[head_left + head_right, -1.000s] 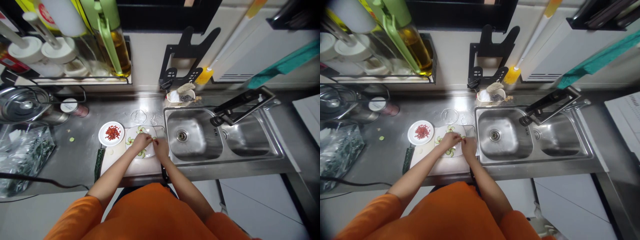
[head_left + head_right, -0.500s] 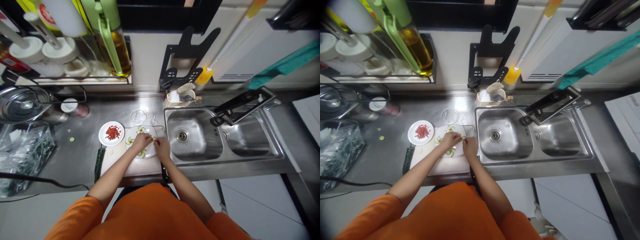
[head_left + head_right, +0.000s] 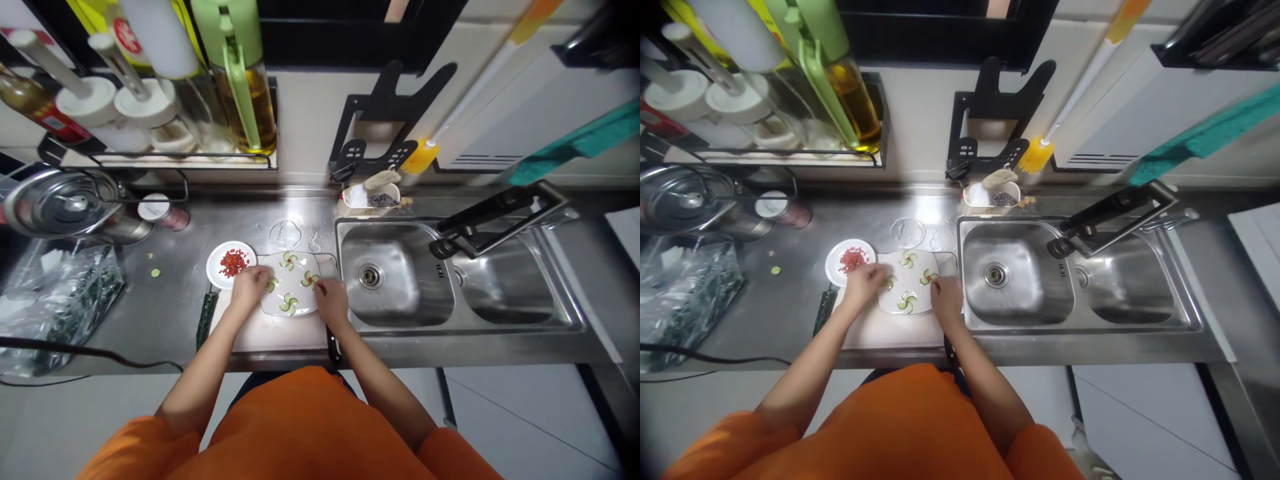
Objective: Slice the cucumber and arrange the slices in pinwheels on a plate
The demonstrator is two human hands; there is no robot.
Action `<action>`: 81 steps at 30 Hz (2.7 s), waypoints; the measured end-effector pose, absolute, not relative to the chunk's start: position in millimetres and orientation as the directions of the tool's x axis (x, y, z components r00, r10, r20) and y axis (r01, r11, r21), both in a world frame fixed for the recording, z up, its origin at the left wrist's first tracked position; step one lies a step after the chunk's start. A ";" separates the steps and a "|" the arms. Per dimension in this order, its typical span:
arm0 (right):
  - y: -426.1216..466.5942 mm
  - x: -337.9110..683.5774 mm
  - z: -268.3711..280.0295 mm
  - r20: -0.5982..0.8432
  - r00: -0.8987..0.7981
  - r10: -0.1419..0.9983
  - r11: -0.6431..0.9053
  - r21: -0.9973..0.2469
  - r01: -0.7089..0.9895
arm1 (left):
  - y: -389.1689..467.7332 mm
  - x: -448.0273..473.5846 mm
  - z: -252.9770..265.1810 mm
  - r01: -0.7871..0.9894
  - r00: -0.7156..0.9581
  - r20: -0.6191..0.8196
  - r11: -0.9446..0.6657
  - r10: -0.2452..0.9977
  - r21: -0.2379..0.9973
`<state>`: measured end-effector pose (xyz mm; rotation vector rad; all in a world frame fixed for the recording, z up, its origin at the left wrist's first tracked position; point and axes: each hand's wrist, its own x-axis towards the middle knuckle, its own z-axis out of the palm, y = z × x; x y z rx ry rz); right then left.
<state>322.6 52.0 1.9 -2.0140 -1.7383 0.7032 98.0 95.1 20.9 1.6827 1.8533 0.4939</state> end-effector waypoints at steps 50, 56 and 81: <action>47.9 277.6 8.4 -0.179 -0.084 0.980 -0.087 -0.775 0.626 | 42.5 132.4 12.1 0.012 -0.122 -0.596 0.601 0.794 0.799; 50.1 278.4 7.0 -0.192 -0.092 0.977 -0.087 -0.757 0.648 | 43.3 136.5 8.7 -0.016 -0.088 -0.605 0.606 0.791 0.795; 37.5 290.6 -6.3 -0.205 -0.325 0.923 0.172 -0.535 0.827 | 28.8 128.5 -4.8 0.542 0.021 -0.414 0.338 0.910 0.769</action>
